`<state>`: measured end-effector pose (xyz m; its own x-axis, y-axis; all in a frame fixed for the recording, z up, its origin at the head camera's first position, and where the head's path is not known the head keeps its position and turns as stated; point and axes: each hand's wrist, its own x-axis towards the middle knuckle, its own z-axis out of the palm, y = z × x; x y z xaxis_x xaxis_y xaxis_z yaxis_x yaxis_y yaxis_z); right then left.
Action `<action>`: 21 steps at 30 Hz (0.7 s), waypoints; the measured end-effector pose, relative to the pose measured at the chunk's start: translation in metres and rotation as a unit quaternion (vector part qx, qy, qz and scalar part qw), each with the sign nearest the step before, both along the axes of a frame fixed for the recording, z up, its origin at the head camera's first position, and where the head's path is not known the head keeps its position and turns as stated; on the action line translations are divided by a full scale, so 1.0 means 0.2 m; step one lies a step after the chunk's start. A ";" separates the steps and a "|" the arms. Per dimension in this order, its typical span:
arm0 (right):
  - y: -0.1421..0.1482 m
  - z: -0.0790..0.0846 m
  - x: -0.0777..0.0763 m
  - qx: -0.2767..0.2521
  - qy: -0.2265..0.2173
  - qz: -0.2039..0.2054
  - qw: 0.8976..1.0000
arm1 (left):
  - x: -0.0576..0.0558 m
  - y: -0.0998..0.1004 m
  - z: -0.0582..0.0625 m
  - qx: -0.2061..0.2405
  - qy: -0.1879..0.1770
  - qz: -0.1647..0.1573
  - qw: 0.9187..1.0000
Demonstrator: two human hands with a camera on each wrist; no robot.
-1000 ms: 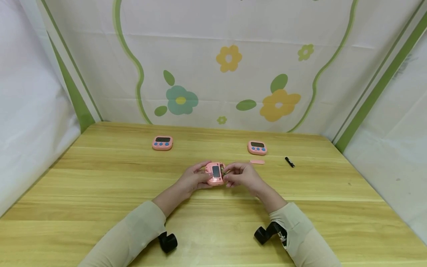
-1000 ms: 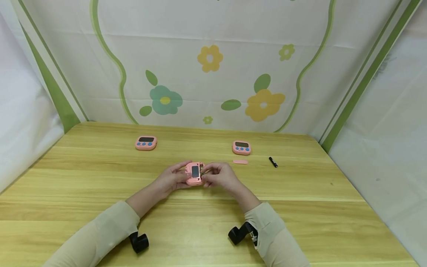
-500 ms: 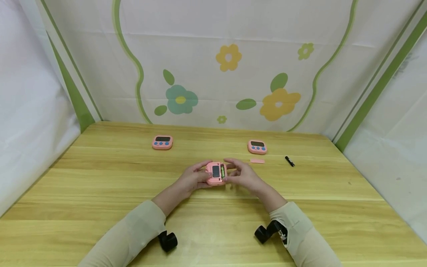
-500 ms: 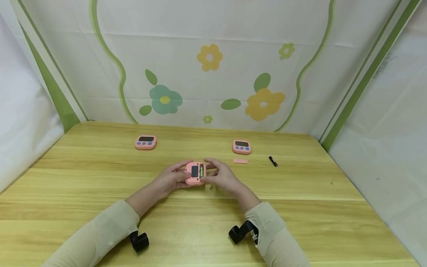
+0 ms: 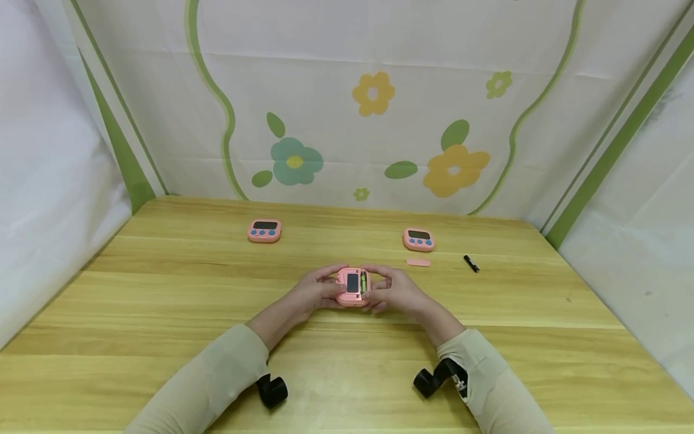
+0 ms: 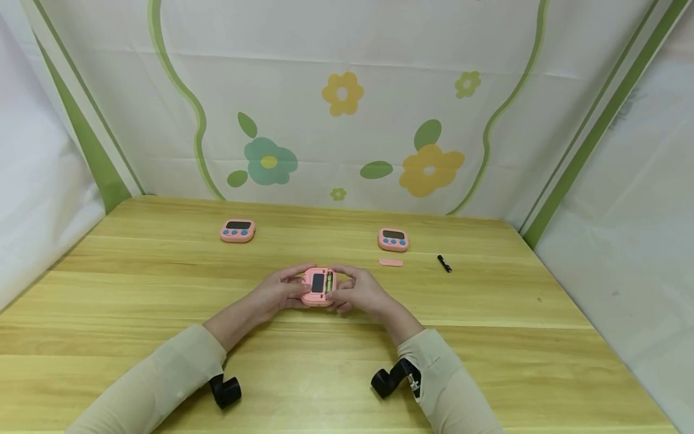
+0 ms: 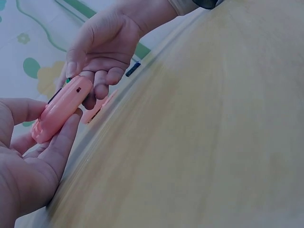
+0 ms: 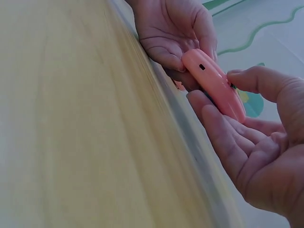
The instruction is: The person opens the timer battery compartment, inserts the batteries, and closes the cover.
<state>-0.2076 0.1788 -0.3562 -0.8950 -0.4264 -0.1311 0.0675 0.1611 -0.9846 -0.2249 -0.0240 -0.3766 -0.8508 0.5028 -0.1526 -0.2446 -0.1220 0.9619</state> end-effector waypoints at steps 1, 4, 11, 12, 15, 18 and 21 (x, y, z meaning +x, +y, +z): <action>0.00 0.00 0.00 0.001 -0.002 -0.004 1.000 | 0.00 0.00 0.00 0.000 0.002 -0.001 1.000; -0.01 -0.01 0.00 0.003 -0.008 -0.017 1.000 | 0.00 0.00 0.00 0.001 0.006 -0.003 1.000; -0.02 -0.01 0.00 0.009 -0.021 -0.059 0.998 | 0.01 0.00 0.01 0.009 0.004 -0.016 1.000; -0.02 -0.01 0.00 0.010 -0.022 -0.062 0.998 | 0.01 0.00 0.01 0.009 0.004 -0.016 1.000; -0.02 0.00 0.00 0.009 -0.021 -0.062 0.998 | 0.01 0.00 0.01 0.009 0.002 -0.013 1.000; -0.03 0.00 0.00 0.007 -0.025 -0.059 0.998 | 0.01 0.00 0.02 0.010 0.001 -0.011 1.000; -0.02 0.00 0.00 0.006 -0.030 -0.053 0.998 | 0.01 0.00 0.01 0.015 -0.003 -0.010 1.000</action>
<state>-0.2076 0.1745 -0.3552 -0.9250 -0.3284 -0.1912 0.1443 0.1621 -0.9762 -0.2227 -0.0231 -0.3741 -0.8391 0.5248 -0.1434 -0.2541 -0.1449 0.9563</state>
